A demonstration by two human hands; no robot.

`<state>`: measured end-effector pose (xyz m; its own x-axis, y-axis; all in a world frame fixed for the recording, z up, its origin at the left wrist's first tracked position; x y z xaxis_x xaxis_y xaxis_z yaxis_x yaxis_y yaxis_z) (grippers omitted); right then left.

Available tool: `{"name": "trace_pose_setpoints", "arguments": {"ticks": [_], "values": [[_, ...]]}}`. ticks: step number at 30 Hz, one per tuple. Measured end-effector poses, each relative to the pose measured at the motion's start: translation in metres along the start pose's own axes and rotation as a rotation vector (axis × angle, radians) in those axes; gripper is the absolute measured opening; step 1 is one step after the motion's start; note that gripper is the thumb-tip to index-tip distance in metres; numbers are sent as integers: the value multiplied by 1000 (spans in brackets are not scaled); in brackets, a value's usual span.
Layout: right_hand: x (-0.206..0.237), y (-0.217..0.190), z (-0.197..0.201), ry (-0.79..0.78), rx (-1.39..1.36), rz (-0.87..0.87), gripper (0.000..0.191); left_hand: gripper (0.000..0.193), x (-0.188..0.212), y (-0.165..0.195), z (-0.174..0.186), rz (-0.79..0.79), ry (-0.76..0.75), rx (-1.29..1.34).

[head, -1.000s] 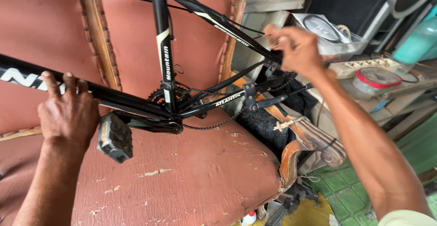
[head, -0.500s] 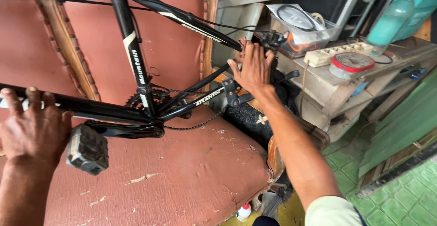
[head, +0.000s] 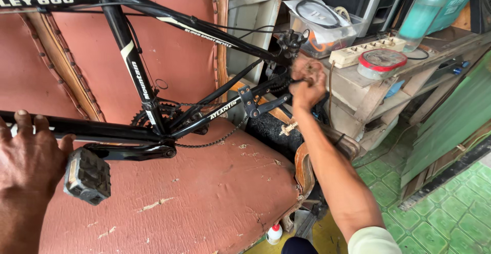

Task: The person repairs a mountain bike frame laid on an old sofa. They first handle a wrench and small parts near the workbench, then adjust the handlebar and stem by hand, reposition the frame, and work on the chain and crank area, wiping and manipulating the chain links with their hands.

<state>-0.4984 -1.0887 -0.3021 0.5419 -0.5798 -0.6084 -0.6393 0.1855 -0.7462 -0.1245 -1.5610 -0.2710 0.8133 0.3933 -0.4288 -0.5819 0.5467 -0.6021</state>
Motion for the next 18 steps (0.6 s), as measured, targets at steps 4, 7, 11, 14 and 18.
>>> {"name": "trace_pose_setpoints", "arguments": {"ticks": [4, 7, 11, 14, 18], "values": [[-16, 16, -18, -160, 32, -138, 54, 57, 0, 3, 12, 19, 89, 44], [-4, 13, -37, -271, 120, 161, 62, 60, 2, 3, 16, 42, 164, -13], [8, 14, -24, -268, 348, 401, 63, 40, 4, 5, 15, -97, 112, -216], [-9, 16, -11, -370, 362, 165, 55, 31, 4, 9, 16, -168, 37, -252], [-29, 12, -14, -475, 93, -146, 54, 30, 5, 9, 19, -125, 113, -233]]}}
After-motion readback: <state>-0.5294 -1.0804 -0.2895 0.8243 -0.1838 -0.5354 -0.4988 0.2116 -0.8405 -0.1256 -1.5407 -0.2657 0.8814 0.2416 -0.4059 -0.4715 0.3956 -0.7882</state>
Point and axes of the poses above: each hand's wrist, its own x-axis away from the middle knuckle, its own z-axis out of the back of the hand, y = z × x, the point moved 2 cm from there along -x, towards the middle knuckle, and after that the axes turned 10 degrees about x, right-handed, at the moved point
